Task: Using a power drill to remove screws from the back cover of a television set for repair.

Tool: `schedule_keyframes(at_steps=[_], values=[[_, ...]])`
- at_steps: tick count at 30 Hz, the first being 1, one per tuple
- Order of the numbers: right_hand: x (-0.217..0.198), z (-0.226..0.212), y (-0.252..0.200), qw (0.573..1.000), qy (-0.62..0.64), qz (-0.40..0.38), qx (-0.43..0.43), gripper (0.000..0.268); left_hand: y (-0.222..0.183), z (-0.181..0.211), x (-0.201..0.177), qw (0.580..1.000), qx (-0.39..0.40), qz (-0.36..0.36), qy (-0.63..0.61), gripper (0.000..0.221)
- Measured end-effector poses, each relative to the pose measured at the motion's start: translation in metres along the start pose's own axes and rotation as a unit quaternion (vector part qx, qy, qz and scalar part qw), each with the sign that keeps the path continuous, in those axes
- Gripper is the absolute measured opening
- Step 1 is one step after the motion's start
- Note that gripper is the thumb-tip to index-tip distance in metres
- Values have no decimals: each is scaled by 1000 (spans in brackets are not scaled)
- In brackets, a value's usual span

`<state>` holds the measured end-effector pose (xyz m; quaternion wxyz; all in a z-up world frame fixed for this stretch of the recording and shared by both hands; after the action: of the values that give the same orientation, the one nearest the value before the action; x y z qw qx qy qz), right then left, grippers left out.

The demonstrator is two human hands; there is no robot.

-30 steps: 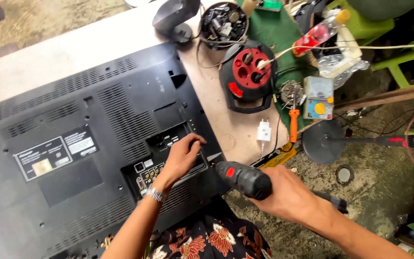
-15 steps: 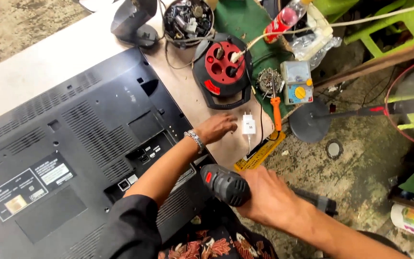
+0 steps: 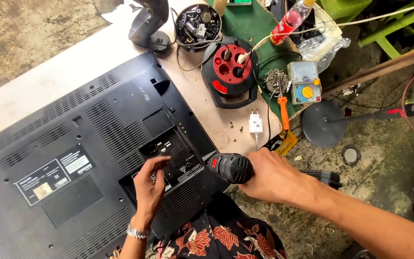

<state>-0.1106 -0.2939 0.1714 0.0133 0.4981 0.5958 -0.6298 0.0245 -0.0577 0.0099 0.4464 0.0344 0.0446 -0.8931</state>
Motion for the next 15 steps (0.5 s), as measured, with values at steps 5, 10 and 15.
schedule_keyframes(at_steps=[5,10,15], values=[[1,-3,-2,996,-33,-61,50,12,-43,-18,-6,995,-91,51,0,32],[1,-6,-6,997,-38,-43,43,11,-51,-21,3,996,-78,47,-8,31],[7,-6,-11,996,-17,-65,59,18,-50,-14,9,998,-52,36,-3,33]])
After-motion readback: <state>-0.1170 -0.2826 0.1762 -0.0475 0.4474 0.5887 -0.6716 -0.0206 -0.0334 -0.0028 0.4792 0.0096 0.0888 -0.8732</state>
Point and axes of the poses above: each hand's wrist, its own y-axis towards the middle knuckle, its own x-axis out of the palm, z = x × y, the point moved 3 cm from there along y, towards the middle knuckle, and after that the axes turned 13 degrees about -y, right-handed, at the moved point
